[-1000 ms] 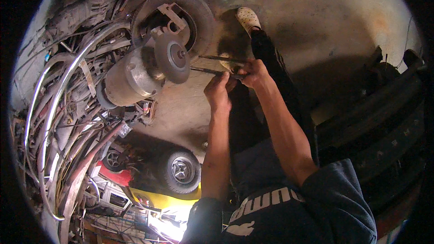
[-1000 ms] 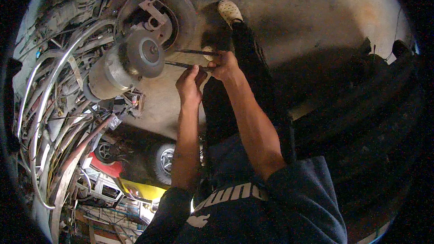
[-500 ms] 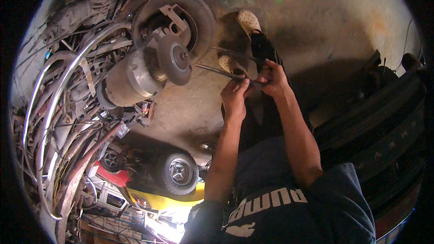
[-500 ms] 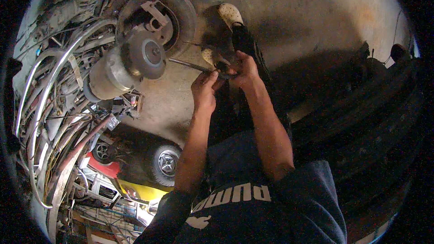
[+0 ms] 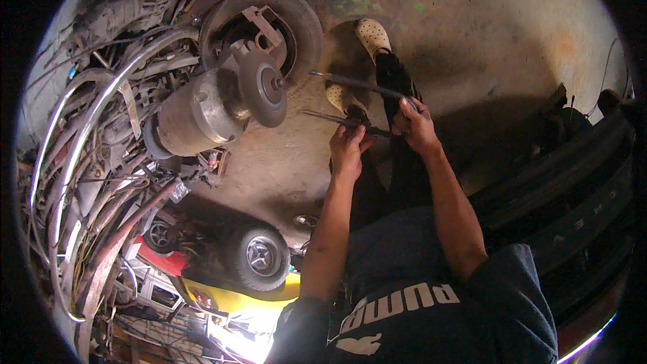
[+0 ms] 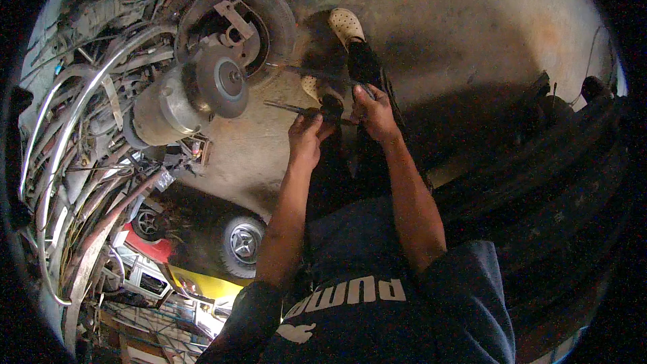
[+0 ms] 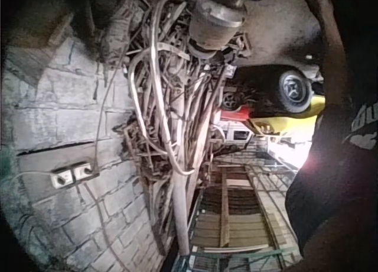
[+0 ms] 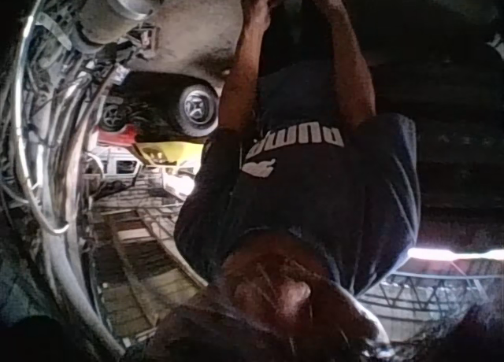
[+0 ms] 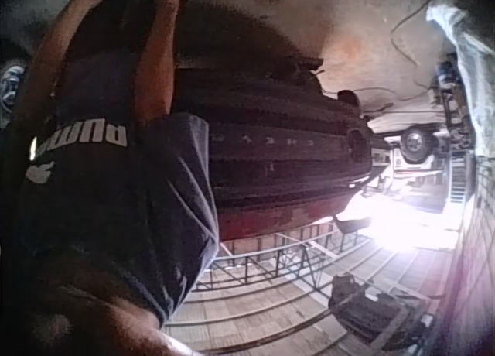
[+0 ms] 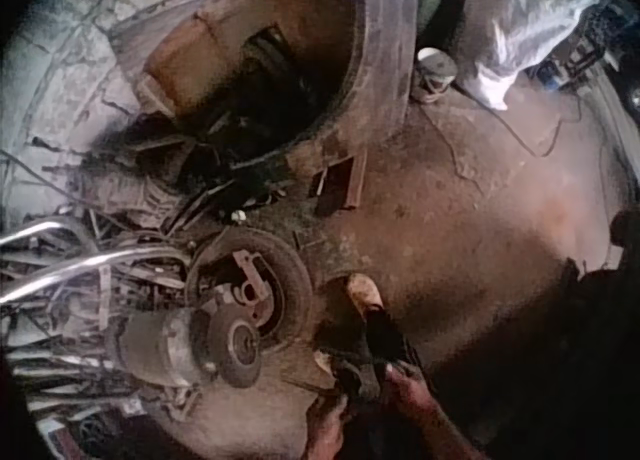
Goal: The person holds two metal rods and repeatedly presses them against a rotating grinding wheel to smooth or sharpen their edges. The person adjusts the rods' orientation and position during the process.
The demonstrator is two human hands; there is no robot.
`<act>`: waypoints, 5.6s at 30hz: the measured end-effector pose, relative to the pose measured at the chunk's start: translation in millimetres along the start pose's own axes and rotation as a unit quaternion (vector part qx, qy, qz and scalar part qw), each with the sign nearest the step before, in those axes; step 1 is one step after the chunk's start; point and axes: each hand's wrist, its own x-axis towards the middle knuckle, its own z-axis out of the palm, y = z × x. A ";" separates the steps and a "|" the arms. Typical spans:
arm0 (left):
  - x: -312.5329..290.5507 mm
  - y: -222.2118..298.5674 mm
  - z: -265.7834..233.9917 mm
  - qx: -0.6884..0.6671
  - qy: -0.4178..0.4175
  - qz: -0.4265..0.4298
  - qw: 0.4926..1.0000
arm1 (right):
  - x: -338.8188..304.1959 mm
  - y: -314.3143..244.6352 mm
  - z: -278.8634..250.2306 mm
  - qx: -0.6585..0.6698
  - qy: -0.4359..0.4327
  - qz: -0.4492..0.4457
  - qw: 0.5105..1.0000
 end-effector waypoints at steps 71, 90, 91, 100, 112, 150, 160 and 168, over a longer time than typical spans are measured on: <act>-23.9 61.6 17.1 0.033 0.124 0.180 0.975 | 5.8 -58.1 107.1 -0.322 0.011 -0.179 0.930; -56.7 8.7 -24.1 -0.052 0.077 0.146 0.985 | -23.3 -13.1 62.4 -0.227 -0.109 -0.054 0.966; -60.5 -0.6 -27.4 -0.076 0.066 0.154 0.983 | -21.6 -8.6 60.3 -0.241 -0.118 -0.046 0.962; -50.6 -20.7 -65.0 -0.121 0.101 0.072 0.985 | 5.9 28.3 65.0 -0.196 -0.026 0.104 0.975; -39.3 -1.4 -64.7 -0.034 0.047 0.130 0.990 | 8.8 20.9 77.5 -0.216 -0.011 0.073 0.974; -39.7 -0.2 -72.8 0.017 0.055 0.114 0.992 | 4.1 25.1 79.6 -0.266 -0.016 -0.010 0.964; -41.2 -2.3 -71.5 -0.005 0.043 0.117 0.992 | -5.9 16.6 81.8 -0.257 -0.003 0.006 0.966; -41.7 -4.6 -64.9 -0.008 0.023 0.117 0.993 | -9.7 7.1 78.8 -0.303 -0.014 -0.012 0.953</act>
